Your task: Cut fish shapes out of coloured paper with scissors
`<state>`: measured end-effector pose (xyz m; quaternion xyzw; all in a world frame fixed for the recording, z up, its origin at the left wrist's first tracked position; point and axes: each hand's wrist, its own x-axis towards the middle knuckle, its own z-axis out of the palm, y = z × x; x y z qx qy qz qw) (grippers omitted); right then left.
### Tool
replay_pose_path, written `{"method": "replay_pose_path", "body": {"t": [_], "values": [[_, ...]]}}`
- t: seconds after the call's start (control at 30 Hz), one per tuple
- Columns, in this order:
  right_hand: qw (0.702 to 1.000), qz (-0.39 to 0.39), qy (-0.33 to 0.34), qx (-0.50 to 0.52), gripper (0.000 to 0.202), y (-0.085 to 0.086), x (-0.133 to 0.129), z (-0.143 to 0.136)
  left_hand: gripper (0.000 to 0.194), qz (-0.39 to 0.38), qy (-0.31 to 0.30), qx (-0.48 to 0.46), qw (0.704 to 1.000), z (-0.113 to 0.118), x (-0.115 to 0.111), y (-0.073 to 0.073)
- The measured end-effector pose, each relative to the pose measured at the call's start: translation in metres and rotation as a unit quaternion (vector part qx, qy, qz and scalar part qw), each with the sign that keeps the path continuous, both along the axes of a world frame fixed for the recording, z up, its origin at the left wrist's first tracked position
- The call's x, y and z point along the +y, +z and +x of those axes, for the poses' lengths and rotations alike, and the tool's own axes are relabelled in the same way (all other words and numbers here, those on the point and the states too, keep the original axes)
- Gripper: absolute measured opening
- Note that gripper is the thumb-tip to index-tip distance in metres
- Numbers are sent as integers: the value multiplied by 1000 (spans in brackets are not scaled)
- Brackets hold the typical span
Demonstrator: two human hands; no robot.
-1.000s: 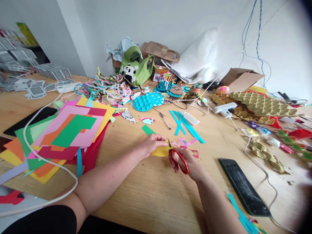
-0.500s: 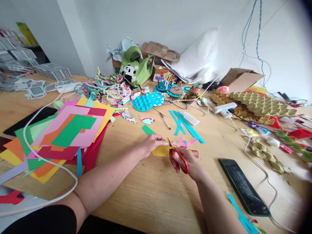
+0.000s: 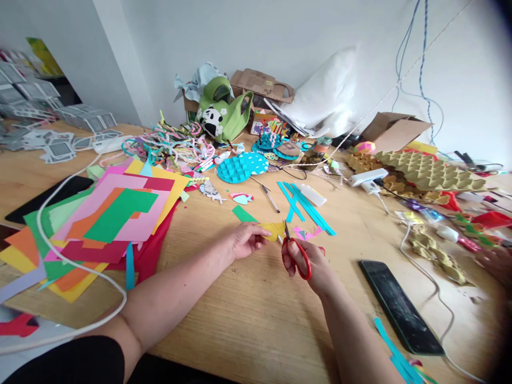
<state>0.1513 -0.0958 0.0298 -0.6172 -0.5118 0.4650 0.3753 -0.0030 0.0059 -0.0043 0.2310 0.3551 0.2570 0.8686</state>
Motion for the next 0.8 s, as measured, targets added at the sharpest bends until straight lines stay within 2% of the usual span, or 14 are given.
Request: {"method": "replay_pose_path", "body": {"t": [0.1,0.2,0.33,0.53,0.8], "values": [[1000,2,-10,-9,61,2,0,-3,18,-52,27,-30,998,1,-1,1],[1000,8,-17,-23,61,5,0,-7,11,-78,17,-46,996,1,-1,0],[999,15,-31,-27,60,3,0,-8,9,-69,-24,-48,996,1,-3,-2],[999,23,-26,24,58,-9,1,-8,4,-70,36,-70,994,4,-8,-1],[999,27,-21,37,56,-15,2,-11,10,-72,31,-90,993,5,-10,1]]}}
